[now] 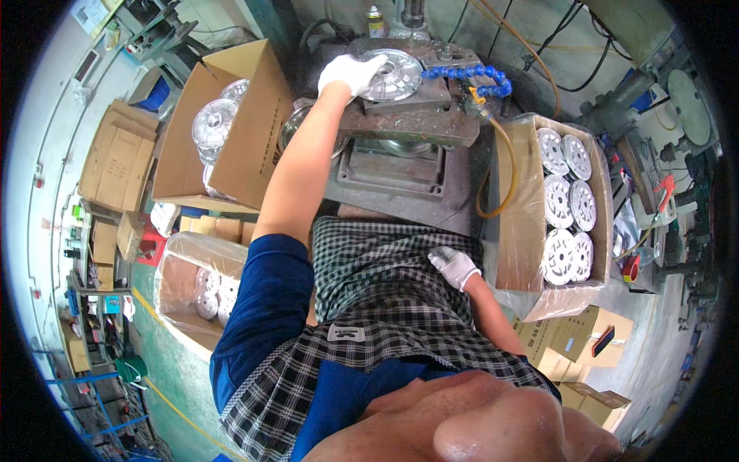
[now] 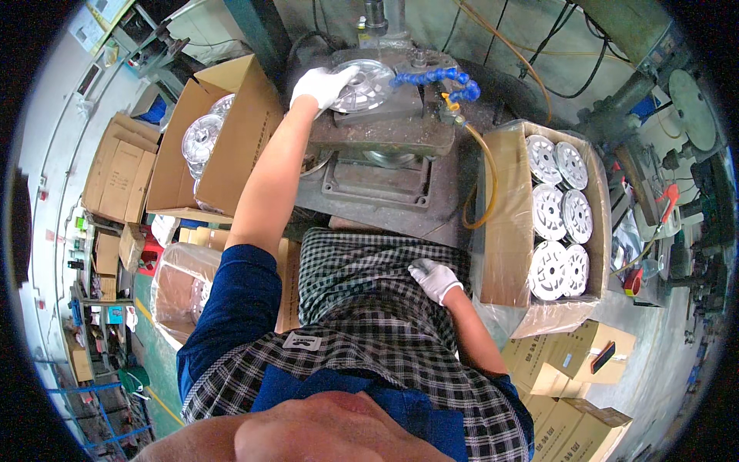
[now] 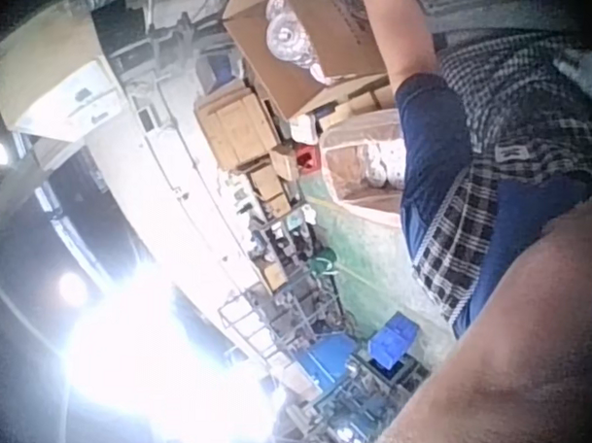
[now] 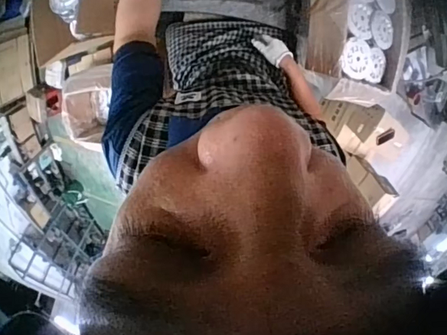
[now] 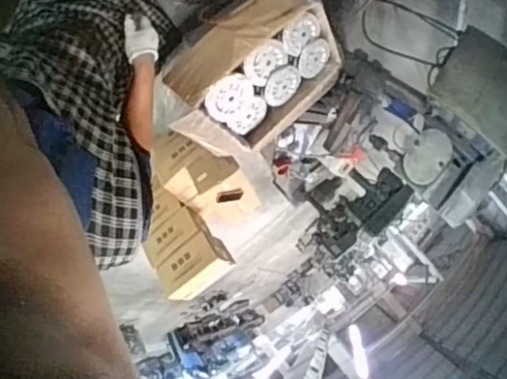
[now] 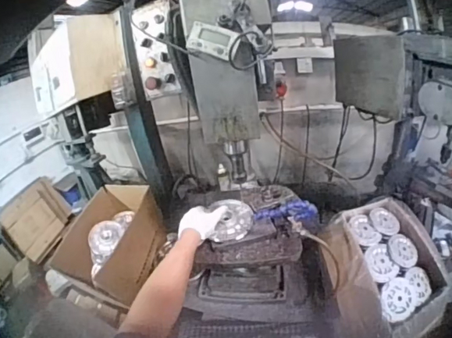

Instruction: Take metal parts from a box, inspect or process them on a machine, and place them into another container.

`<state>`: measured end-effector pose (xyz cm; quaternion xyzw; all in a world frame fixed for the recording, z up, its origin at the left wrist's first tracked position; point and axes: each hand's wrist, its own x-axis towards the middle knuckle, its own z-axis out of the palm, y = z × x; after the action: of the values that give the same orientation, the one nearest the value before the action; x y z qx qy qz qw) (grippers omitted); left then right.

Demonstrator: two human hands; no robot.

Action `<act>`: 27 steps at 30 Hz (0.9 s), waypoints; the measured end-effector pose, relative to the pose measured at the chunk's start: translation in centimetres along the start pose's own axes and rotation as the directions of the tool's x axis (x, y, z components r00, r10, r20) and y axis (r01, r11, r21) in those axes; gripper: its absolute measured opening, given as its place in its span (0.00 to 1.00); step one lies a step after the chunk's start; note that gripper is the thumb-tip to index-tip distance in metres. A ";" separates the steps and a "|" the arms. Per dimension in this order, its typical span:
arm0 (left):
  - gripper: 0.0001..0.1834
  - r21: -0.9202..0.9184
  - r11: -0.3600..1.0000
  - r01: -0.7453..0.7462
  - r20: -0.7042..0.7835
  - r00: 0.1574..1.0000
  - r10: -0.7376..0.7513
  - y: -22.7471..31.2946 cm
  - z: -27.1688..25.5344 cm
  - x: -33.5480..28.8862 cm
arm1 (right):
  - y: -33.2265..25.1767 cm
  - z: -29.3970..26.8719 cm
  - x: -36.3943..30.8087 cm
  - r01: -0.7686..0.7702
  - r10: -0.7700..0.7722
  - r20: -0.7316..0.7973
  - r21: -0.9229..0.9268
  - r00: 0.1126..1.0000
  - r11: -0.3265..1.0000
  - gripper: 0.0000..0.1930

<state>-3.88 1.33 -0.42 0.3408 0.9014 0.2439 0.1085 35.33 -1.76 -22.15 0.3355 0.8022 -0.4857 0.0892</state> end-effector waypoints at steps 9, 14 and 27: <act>0.43 -0.052 0.997 -0.065 0.042 0.997 0.067 -1.5 0.3 2.2 | -1.7 -0.3 -0.5 0.032 -0.040 -0.054 -0.136 0.998 0.990 0.20; 0.43 -0.059 0.995 -0.085 -0.016 0.996 0.084 -1.1 0.4 1.5 | 1.1 1.5 0.7 0.053 -0.054 0.039 0.005 0.998 0.999 0.22; 0.44 -0.070 0.995 -0.067 -0.029 0.997 0.065 -0.7 0.5 1.3 | 4.3 3.8 3.5 -0.352 0.279 0.219 0.669 0.935 0.655 0.17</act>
<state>-5.03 1.94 -1.25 0.3630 0.8819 0.2835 0.1004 34.68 -2.04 -28.87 0.4543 0.4828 -0.7447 0.0774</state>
